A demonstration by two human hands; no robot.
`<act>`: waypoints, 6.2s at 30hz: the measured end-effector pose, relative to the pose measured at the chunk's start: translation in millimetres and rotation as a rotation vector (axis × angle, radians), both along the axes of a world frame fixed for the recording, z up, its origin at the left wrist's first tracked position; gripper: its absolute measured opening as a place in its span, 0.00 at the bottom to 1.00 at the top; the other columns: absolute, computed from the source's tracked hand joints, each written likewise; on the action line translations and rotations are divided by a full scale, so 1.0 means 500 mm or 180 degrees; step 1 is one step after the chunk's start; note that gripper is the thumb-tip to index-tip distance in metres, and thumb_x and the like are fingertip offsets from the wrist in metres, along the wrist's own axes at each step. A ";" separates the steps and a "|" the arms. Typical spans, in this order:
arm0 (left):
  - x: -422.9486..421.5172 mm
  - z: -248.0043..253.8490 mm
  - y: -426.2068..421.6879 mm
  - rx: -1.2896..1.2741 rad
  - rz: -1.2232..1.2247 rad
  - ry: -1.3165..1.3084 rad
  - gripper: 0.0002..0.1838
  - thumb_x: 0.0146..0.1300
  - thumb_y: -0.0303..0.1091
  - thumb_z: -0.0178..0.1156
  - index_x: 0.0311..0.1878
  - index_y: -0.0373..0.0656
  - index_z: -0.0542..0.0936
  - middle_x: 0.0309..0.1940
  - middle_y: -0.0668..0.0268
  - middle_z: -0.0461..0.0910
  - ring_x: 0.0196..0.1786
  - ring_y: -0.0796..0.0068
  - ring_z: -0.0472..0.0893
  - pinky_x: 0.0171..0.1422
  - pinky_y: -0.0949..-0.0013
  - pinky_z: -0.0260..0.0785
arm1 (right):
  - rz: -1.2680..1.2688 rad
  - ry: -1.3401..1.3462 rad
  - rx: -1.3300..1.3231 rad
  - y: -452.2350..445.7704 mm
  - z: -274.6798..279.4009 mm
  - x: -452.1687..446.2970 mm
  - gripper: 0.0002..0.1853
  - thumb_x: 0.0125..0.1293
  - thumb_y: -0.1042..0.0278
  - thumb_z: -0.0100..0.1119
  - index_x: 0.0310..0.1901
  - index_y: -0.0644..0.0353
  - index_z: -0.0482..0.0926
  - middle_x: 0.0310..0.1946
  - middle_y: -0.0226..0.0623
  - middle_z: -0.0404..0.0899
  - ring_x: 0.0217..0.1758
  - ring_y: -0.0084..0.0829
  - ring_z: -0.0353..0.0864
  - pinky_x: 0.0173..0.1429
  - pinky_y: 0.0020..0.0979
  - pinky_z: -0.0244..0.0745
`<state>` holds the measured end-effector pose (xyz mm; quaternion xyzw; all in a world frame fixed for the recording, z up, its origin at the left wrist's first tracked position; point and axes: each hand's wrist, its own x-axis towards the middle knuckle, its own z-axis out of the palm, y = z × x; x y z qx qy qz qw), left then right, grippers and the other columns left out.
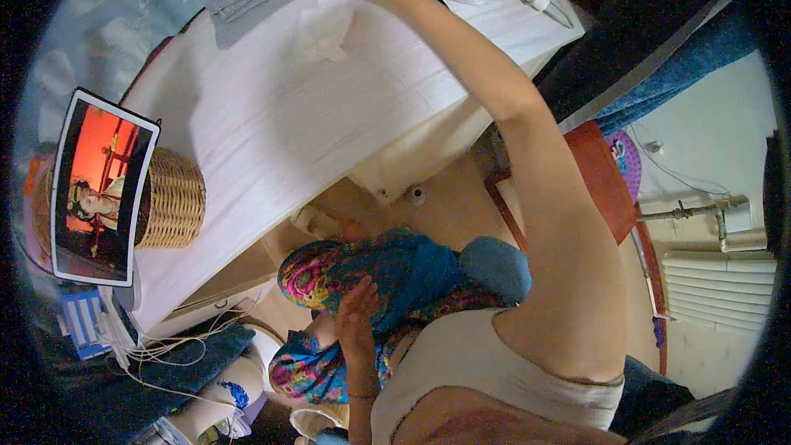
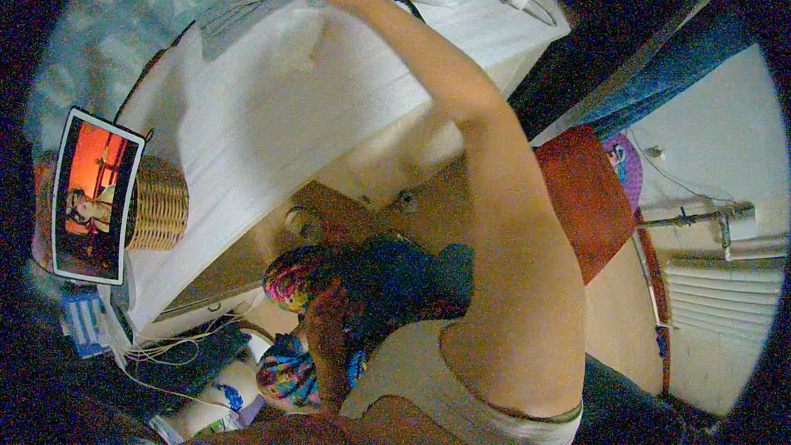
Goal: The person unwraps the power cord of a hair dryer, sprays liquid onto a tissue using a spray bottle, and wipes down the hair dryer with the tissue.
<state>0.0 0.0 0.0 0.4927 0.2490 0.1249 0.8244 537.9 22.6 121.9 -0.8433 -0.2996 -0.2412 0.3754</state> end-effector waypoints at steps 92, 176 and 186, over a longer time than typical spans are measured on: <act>-0.331 0.351 -0.099 0.3053 0.2242 -0.1262 0.16 0.60 0.30 0.56 0.50 0.33 0.72 0.50 0.57 0.71 0.54 0.67 0.71 0.60 0.66 0.60 | 0.7013 0.5062 0.0626 -0.077 0.095 -1.041 0.44 0.44 0.46 0.69 0.57 0.67 0.64 0.36 0.48 0.74 0.32 0.31 0.78 0.34 0.26 0.78; -0.397 0.195 -0.196 -0.0283 0.1267 -0.2285 0.29 0.51 0.38 0.65 0.55 0.36 0.70 0.52 0.50 0.70 0.50 0.60 0.74 0.54 0.57 0.73 | 0.5508 -0.1337 0.0612 -0.338 0.092 -1.100 0.30 0.30 0.68 0.74 0.44 0.53 0.76 0.43 0.37 0.69 0.41 0.37 0.68 0.47 0.35 0.66; -0.413 0.179 -0.230 -0.0374 0.1566 -0.2034 0.23 0.55 0.32 0.60 0.53 0.32 0.70 0.43 0.53 0.77 0.42 0.66 0.80 0.48 0.63 0.77 | 0.5083 -0.1425 0.1284 -0.326 0.042 -1.114 0.15 0.37 0.61 0.66 0.26 0.52 0.70 0.31 0.33 0.69 0.34 0.41 0.69 0.38 0.42 0.59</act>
